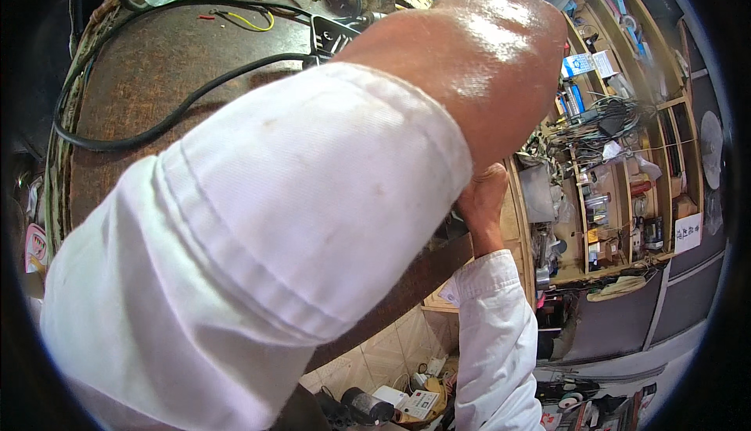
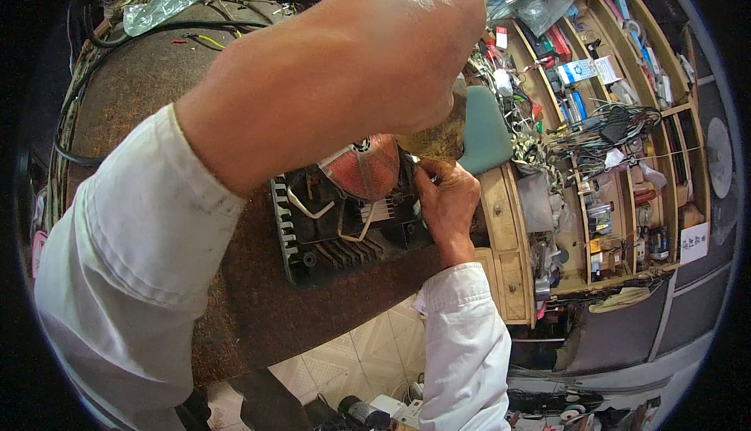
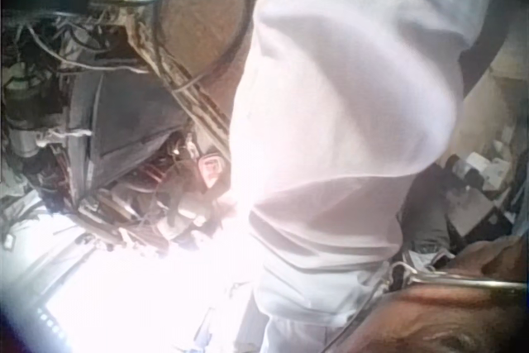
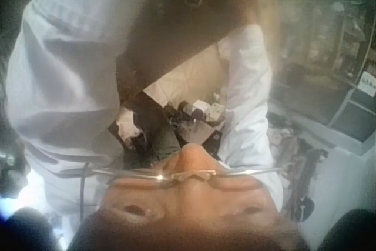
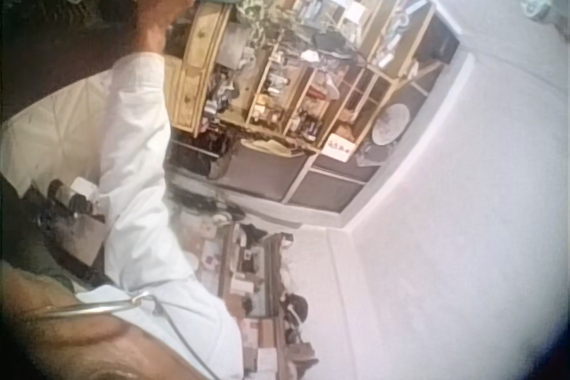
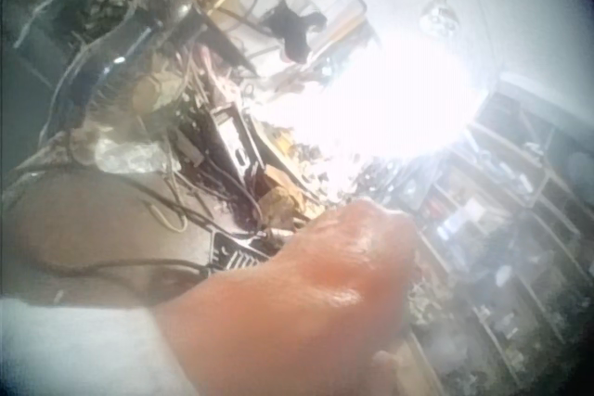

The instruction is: The person works on a disassembled electronic device with a visible copper coil and fan, manipulating internal components and wires. They retrieve a brown plastic part from a cluttered pile, return to the workbench, and attempt to fit the part onto the device, adjusting its position multiple times.

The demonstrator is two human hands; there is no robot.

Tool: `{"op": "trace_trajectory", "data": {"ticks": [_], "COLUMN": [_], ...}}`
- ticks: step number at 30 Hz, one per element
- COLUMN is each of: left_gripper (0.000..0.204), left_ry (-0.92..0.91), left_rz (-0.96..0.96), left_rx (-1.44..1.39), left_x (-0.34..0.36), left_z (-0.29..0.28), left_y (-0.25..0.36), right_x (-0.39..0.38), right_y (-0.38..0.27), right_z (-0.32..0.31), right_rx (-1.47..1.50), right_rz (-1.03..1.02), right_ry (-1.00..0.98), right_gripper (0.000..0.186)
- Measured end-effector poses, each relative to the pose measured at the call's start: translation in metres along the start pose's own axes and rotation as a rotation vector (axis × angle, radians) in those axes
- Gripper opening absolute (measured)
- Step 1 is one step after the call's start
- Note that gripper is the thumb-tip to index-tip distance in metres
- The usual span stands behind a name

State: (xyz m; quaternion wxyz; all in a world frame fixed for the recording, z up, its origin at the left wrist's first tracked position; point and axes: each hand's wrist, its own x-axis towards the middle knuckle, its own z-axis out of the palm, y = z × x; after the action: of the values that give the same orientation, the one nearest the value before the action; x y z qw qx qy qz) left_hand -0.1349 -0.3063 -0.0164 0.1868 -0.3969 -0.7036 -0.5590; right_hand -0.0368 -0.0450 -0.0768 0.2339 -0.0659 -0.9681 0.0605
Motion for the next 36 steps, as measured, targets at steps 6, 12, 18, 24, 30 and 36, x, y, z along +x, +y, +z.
{"op": "trace_trajectory", "data": {"ticks": [6,12,18,24,30,36], "left_gripper": [0.025,0.026,0.026,0.027,0.027,0.027], "left_ry": [0.076,0.032,0.085,0.005,-0.005,-0.014], "left_rz": [0.090,0.128,-0.032,-0.048,-0.035,-0.031], "left_rx": [-0.064,-0.062,-0.084,-0.035,-0.021,-0.015], "left_x": [0.001,0.004,0.009,0.000,-0.002,0.000], "left_z": [-0.007,-0.007,0.003,-0.009,-0.013,-0.013], "left_y": [-0.001,-0.004,0.008,0.010,0.011,0.010], "right_x": [0.000,-0.002,-0.003,-0.002,-0.003,-0.002], "right_y": [-0.003,-0.007,-0.005,-0.003,-0.002,-0.002], "right_z": [-0.001,0.001,0.002,0.003,0.005,0.004], "right_rx": [-0.052,0.071,0.030,-0.006,-0.001,-0.011], "right_rz": [-0.034,0.075,-0.001,-0.028,-0.013,-0.033], "right_ry": [0.014,-0.007,0.014,0.014,0.023,0.028], "right_gripper": [0.014,0.015,0.015,0.014,0.012,0.012]}}
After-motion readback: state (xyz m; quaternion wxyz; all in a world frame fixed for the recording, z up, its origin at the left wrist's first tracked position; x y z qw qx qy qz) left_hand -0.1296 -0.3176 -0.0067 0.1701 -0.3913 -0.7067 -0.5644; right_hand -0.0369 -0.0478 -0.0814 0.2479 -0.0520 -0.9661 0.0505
